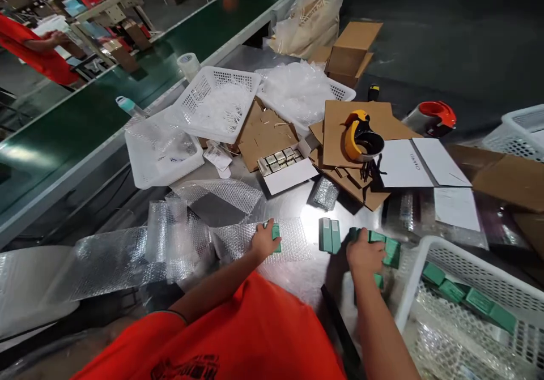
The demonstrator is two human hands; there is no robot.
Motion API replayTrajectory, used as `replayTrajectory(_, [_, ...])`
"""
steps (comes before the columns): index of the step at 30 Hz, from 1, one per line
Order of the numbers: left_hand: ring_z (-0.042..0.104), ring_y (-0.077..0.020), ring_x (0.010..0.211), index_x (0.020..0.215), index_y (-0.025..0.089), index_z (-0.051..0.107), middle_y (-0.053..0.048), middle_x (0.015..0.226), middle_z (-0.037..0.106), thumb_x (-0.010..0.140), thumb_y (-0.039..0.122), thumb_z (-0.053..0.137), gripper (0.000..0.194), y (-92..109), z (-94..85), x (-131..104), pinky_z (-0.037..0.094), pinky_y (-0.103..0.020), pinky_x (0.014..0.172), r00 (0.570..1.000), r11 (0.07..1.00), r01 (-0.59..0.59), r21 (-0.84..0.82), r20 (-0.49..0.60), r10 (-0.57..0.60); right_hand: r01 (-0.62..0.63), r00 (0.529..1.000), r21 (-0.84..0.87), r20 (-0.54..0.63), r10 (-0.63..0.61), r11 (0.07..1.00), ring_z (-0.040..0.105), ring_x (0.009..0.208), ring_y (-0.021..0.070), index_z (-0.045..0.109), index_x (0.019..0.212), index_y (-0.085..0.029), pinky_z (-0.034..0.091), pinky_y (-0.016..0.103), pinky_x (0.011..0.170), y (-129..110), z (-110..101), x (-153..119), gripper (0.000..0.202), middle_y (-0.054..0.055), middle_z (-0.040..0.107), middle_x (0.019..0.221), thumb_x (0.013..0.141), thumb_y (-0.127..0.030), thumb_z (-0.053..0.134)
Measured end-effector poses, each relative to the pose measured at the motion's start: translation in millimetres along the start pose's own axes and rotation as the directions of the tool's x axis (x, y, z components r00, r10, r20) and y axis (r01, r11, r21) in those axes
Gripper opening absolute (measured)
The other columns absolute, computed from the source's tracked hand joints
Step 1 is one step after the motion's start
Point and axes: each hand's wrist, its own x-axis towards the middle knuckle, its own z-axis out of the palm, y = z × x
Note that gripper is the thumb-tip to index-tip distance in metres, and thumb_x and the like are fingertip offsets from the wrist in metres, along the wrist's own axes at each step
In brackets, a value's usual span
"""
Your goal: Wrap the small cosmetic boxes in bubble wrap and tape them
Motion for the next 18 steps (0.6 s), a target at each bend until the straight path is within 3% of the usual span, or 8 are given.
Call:
replayTrajectory(6, [0.063, -0.0304, 0.099, 0.144, 0.031, 0.045, -0.013, 0.128, 0.052, 0.083, 0.033, 0.066, 0.065, 2, 6.4, 1, 0.046, -0.039, 0.086, 1.0, 1.0, 0.007, -0.02, -0.028, -0.008, 0.091, 0.995, -0.087, -0.037, -0.095, 0.992, 0.057, 0.103, 0.0379, 0.06, 0.131, -0.018, 0.048, 0.041, 0.066, -3, -2, -5, 0.044, 0.025, 0.055, 0.115, 0.092, -0.021, 0.041])
replayTrajectory(9, [0.062, -0.0295, 0.099, 0.137, 0.029, 0.05, -0.011, 0.125, 0.053, 0.079, 0.032, 0.069, 0.061, 3, 6.2, 1, 0.045, -0.037, 0.086, 0.998, 0.999, 0.017, -0.04, -0.055, -0.019, 0.179, 0.977, -0.154, -0.086, -0.194, 0.972, 0.058, 0.099, 0.0355, 0.065, 0.124, -0.015, 0.047, 0.042, 0.071, 1, -1, -8, 0.039, 0.022, 0.06, 0.105, 0.091, -0.019, 0.044])
replayTrajectory(12, [0.062, -0.0302, 0.1, 0.137, 0.026, 0.05, -0.013, 0.126, 0.052, 0.08, 0.034, 0.068, 0.06, 5, 4.5, 1, 0.045, -0.038, 0.086, 0.999, 0.999, 0.035, -0.02, -0.037, -0.036, 0.181, 0.974, -0.174, -0.107, -0.201, 0.968, 0.06, 0.095, 0.0338, 0.065, 0.124, -0.013, 0.045, 0.042, 0.072, 7, -4, -11, 0.038, 0.022, 0.06, 0.101, 0.091, -0.022, 0.048])
replayTrajectory(16, [0.064, -0.0307, 0.098, 0.143, 0.025, 0.046, -0.016, 0.131, 0.051, 0.084, 0.035, 0.065, 0.063, 4, 3.2, 0, 0.046, -0.04, 0.085, 0.999, 0.999, 0.037, -0.024, -0.003, -0.037, 0.134, 0.973, -0.019, -0.189, -0.135, 0.991, 0.06, 0.092, 0.0331, 0.055, 0.136, -0.015, 0.045, 0.041, 0.069, 13, -17, -24, 0.049, 0.021, 0.058, 0.108, 0.091, -0.035, 0.049])
replayTrajectory(18, [0.065, -0.032, 0.1, 0.149, 0.025, 0.04, -0.019, 0.135, 0.05, 0.085, 0.036, 0.064, 0.069, 1, 1.8, 0, 0.047, -0.04, 0.086, 1.0, 0.999, 0.006, -0.051, 0.011, -0.005, 0.189, 0.965, 0.123, -0.208, -0.161, 0.974, 0.059, 0.093, 0.032, 0.051, 0.138, -0.017, 0.045, 0.04, 0.069, 5, -18, -39, 0.054, 0.018, 0.056, 0.11, 0.09, -0.041, 0.051])
